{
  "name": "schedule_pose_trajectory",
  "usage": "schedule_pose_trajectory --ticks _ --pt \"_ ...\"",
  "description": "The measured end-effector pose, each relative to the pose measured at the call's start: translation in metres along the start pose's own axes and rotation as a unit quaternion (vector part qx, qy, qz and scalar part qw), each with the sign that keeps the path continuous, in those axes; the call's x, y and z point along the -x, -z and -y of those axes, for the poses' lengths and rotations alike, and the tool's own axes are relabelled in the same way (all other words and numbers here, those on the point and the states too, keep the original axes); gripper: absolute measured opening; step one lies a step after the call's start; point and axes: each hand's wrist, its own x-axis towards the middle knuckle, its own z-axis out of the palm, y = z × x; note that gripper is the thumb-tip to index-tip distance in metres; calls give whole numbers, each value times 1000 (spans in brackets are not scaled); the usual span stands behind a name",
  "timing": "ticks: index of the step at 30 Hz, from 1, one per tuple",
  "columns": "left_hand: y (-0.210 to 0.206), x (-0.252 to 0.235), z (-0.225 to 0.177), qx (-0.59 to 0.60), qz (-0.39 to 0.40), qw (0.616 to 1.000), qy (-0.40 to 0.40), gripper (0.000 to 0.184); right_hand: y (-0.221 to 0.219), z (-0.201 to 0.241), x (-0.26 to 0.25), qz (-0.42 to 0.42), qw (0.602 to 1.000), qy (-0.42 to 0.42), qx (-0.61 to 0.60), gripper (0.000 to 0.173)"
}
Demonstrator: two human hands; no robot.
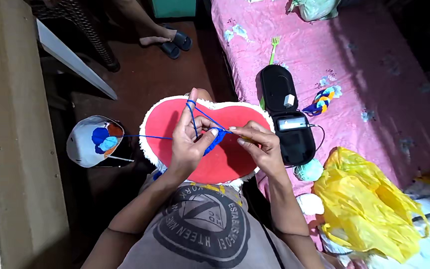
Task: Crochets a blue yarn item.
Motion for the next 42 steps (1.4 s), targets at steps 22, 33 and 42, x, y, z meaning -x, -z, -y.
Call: schedule_pose_trajectory --ticks 22,33,42 --pt "-11 4 12 -102 -55 987 -114 92 -63 27 19 -148 960 -14 239 36" --pt "3 -2 3 -100 -14 994 -45 93 -48 7 9 -149 934 91 313 13" --pt "4 -4 4 -103 -2 994 -38 79 -17 18 7 -46 993 -105 -6 11"
